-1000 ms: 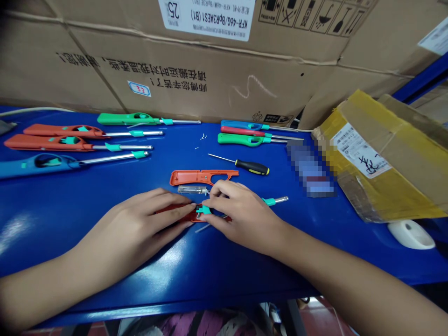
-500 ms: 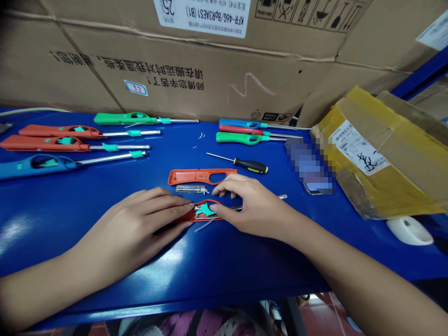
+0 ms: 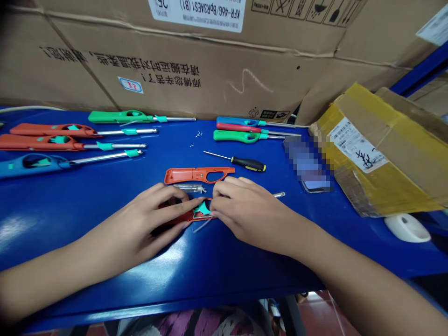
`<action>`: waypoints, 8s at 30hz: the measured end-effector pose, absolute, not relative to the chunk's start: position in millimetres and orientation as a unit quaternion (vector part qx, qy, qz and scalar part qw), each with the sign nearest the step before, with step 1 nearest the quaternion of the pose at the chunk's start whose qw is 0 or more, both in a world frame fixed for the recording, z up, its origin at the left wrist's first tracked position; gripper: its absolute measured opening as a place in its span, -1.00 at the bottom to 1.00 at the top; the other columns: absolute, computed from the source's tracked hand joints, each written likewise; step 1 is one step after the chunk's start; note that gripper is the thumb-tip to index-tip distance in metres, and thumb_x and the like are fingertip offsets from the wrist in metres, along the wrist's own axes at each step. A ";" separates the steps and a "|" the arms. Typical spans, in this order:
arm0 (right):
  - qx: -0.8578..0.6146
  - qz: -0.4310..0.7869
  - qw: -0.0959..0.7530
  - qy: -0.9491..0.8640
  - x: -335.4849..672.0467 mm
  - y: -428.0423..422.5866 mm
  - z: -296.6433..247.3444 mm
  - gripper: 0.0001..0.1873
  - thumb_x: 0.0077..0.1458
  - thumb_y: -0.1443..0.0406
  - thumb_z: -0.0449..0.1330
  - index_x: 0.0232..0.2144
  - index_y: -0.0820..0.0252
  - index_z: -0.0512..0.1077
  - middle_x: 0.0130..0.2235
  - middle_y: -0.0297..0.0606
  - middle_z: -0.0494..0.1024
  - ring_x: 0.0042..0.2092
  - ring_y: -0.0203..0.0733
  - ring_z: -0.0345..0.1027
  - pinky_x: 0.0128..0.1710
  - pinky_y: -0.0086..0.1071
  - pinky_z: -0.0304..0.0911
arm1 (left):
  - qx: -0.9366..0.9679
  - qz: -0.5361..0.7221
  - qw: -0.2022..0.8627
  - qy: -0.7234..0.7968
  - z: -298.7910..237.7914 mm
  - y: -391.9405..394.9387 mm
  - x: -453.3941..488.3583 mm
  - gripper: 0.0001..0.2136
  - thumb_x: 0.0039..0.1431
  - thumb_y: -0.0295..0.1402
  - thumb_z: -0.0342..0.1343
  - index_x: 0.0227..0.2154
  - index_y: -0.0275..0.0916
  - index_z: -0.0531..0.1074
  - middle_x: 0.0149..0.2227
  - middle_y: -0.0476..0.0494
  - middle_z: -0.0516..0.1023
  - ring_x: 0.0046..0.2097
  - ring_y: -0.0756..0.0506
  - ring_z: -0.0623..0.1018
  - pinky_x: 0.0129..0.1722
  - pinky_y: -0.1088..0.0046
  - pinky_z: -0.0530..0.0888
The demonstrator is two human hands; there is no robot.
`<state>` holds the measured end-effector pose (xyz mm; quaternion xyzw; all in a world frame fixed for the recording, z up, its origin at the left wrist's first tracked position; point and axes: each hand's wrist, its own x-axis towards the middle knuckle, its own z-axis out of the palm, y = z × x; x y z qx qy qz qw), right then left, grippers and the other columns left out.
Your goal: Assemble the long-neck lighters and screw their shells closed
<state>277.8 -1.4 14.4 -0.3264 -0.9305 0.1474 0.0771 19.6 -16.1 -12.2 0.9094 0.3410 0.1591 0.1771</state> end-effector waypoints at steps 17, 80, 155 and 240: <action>-0.328 0.169 0.087 -0.925 273.2 -4.9 12.8 -0.80 0.35 0.30 0.11 -0.31 0.14 0.51 -0.26 -0.25 0.52 -0.21 -0.17 0.38 -0.15 -0.26 0.26 | 0.887 0.171 0.230 0.361 -11.4 -19.2 23.1 -0.62 0.41 -0.34 0.04 0.24 -0.13 0.32 0.00 -0.19 0.46 0.03 -0.16 0.46 0.06 0.21 0.47; -0.349 0.274 0.045 -0.895 272.7 -9.8 10.7 -0.75 0.43 0.14 0.01 -0.10 0.16 0.38 -0.07 -0.21 0.57 -0.04 -0.13 0.44 0.05 -0.20 0.26 | 0.731 0.286 0.492 0.377 -10.6 -10.6 30.3 -0.89 0.21 -0.40 0.28 -0.20 -0.19 0.60 -0.15 -0.05 0.61 -0.14 -0.02 0.59 -0.12 0.52 0.52; -0.249 0.102 0.131 -0.954 296.9 25.8 3.3 -0.70 0.33 0.45 0.04 -0.14 0.17 0.57 -0.12 -0.23 0.67 -0.07 -0.11 0.46 -0.02 -0.20 0.31 | 0.841 0.241 0.298 0.383 -22.2 6.9 19.5 -0.69 0.36 -0.28 0.10 0.10 -0.18 0.53 -0.16 -0.13 0.48 -0.14 -0.08 0.50 -0.11 0.37 0.47; -0.348 0.236 0.194 -0.886 258.6 -0.5 -2.4 -0.87 0.23 0.37 0.23 -0.35 0.17 0.57 -0.37 -0.30 0.54 -0.27 -0.23 0.37 -0.23 -0.34 0.22 | 0.841 0.295 0.260 0.371 -12.2 -11.2 25.2 -0.91 0.25 -0.44 0.20 -0.28 -0.20 0.61 -0.31 -0.03 0.64 -0.25 -0.03 0.58 -0.21 0.43 0.50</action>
